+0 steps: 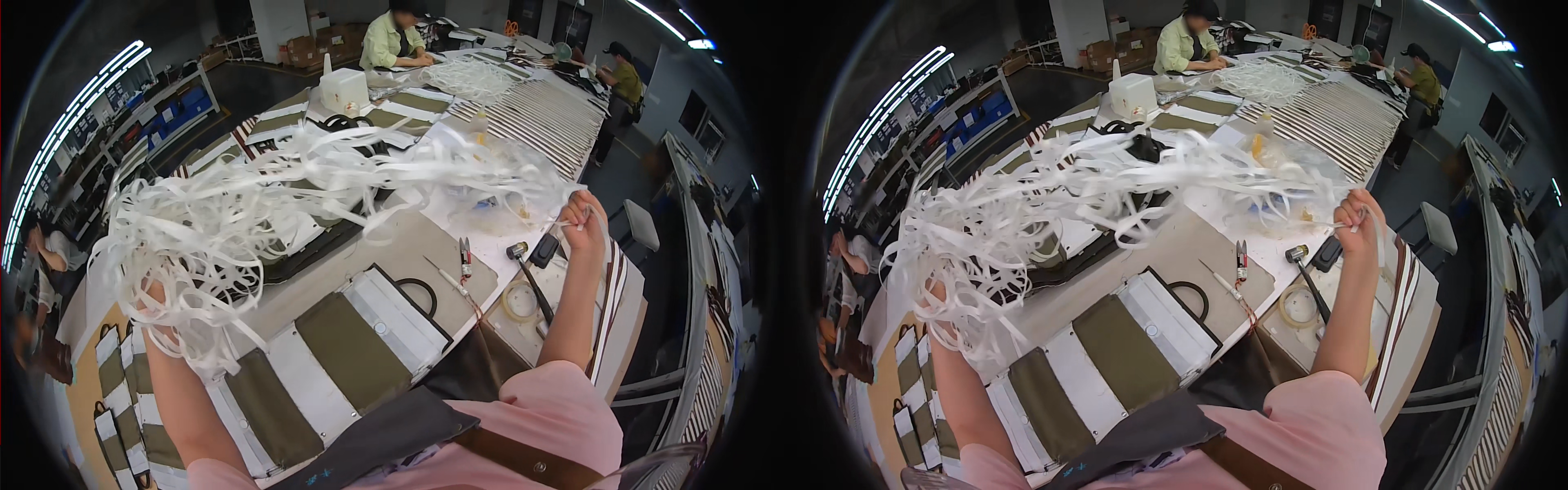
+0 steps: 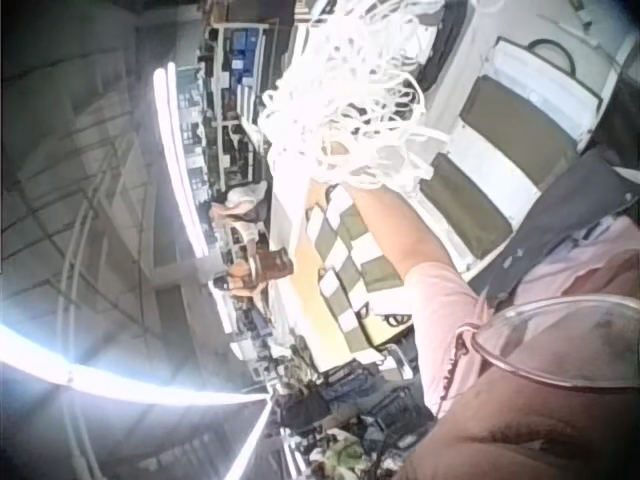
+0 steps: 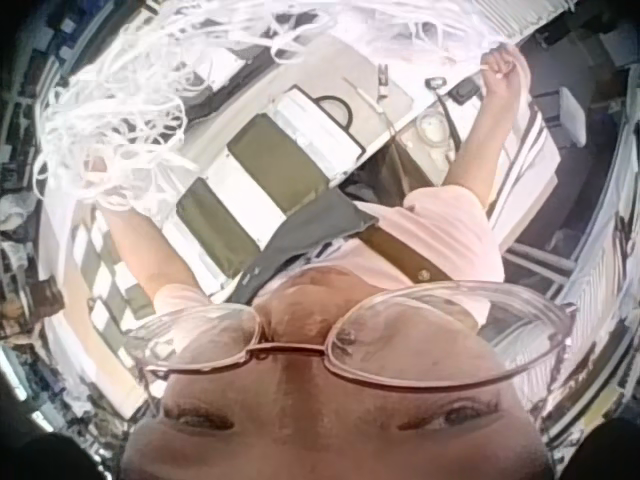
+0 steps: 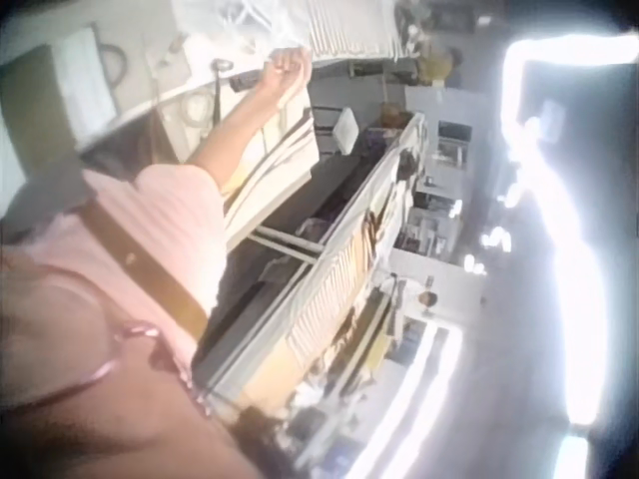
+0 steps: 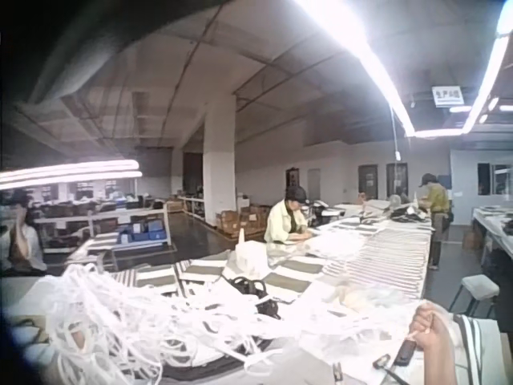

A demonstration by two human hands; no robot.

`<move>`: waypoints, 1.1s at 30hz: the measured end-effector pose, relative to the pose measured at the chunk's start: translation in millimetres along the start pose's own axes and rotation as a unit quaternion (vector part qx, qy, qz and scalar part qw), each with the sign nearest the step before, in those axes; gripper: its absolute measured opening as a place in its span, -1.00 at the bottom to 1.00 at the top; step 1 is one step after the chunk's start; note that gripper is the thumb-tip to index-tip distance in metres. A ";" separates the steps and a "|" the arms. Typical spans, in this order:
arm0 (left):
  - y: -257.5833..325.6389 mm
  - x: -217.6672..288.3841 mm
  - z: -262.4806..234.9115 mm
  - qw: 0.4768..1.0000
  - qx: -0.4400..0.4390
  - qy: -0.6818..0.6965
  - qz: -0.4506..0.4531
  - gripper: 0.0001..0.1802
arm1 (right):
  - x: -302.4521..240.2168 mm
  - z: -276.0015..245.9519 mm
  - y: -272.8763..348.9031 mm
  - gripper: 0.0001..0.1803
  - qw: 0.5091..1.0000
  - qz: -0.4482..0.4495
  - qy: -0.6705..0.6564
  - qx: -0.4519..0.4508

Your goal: The person assembles a green and white fabric bag by hand. They use a hammer to secure metal rivets into the bag's fabric, then thread a white strap through the bag's loops and secure it with a snap fastener. The person works on a table in a factory setting, handling multiple bag components and tools.

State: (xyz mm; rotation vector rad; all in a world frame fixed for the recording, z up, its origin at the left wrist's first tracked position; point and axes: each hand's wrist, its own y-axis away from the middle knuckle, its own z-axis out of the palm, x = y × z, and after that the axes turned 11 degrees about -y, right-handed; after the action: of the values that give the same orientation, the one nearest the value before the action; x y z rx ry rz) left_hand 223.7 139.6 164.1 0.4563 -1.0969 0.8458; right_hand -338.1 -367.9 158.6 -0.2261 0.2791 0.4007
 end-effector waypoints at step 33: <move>26.8 -37.5 276.5 0.474 -0.196 -0.586 0.627 -0.19 | 200.7 223.8 32.4 -0.73 0.869 0.196 0.192 -0.412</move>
State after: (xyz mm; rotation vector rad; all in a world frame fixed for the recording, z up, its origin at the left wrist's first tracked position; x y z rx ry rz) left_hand 33.1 -50.8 241.6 -0.4670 -3.0484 1.4905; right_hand -124.5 -208.0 300.9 -1.1134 0.5398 0.8743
